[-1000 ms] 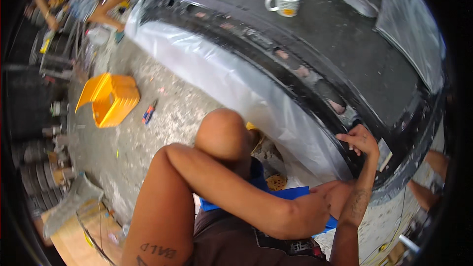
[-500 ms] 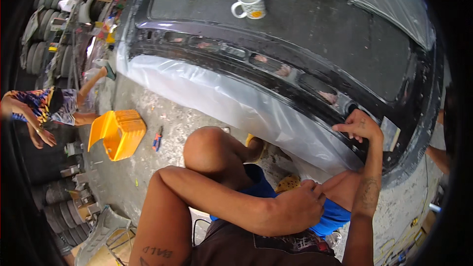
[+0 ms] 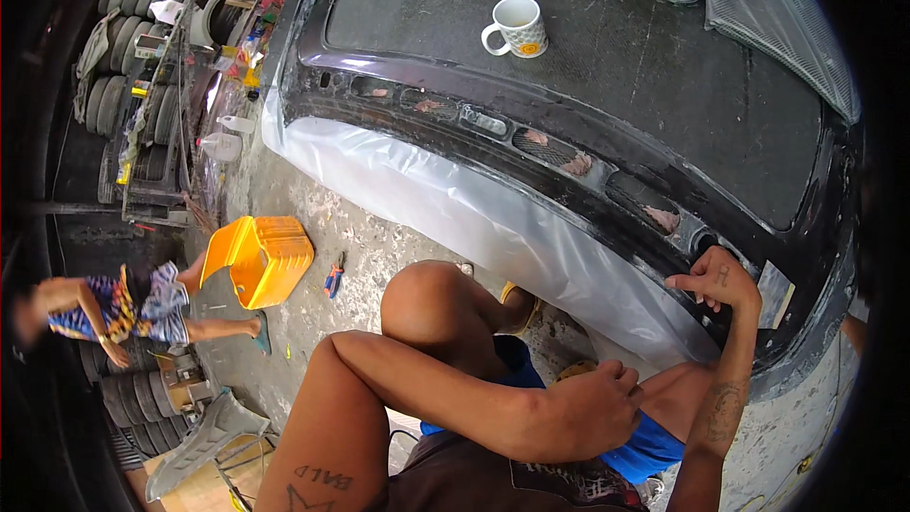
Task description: Sanding and preparing a car panel surface for detailing or repair.
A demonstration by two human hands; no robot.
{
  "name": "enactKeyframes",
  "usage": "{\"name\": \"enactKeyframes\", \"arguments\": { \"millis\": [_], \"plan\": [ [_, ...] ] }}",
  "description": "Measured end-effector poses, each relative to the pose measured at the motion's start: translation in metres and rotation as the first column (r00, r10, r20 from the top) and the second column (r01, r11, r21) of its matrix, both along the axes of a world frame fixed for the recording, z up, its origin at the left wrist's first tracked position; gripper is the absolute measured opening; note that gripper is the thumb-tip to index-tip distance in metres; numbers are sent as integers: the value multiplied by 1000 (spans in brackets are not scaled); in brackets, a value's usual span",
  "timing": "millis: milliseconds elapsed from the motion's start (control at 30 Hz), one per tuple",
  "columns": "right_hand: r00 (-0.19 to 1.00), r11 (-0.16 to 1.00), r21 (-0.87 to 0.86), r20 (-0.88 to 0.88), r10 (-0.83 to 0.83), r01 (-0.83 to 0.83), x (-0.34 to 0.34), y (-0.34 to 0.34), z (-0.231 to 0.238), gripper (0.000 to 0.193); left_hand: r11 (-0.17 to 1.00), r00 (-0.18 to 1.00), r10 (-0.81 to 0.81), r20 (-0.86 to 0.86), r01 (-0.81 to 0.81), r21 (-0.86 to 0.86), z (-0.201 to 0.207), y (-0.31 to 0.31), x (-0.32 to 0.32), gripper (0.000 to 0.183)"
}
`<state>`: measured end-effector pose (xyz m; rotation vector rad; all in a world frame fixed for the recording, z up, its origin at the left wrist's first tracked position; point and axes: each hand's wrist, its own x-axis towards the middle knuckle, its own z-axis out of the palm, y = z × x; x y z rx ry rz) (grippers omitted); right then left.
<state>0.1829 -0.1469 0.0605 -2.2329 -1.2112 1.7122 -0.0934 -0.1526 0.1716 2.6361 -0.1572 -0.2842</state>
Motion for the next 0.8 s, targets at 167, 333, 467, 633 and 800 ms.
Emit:
{"name": "enactKeyframes", "arguments": {
  "millis": [167, 333, 467, 633, 800],
  "plan": [
    [1000, 1000, -11, -23, -8, 8, 2, 2, 0, 54, 1000, 1000, -10, -13, 10, -6, -2, 5, 3, 31],
    [1000, 999, -43, -10, -5, 4, 6, 1, -2, 57, 999, 999, 14, -38, -15, -40, 1, 11, 14, 25],
    [1000, 998, -56, -12, -4, 3, 7, 4, -4, 57, 999, 998, -15, -62, 12, -50, -1, 16, 19, 26],
    [1000, 998, -70, -4, 3, -3, 8, 6, 0, 56, 997, 996, -46, -70, 41, -69, -3, 21, 26, 28],
    [1000, 999, -51, -17, 13, -14, 9, 6, -3, 55, 996, 995, -73, -60, 70, -51, -1, 27, 28, 28]
  ]
}}
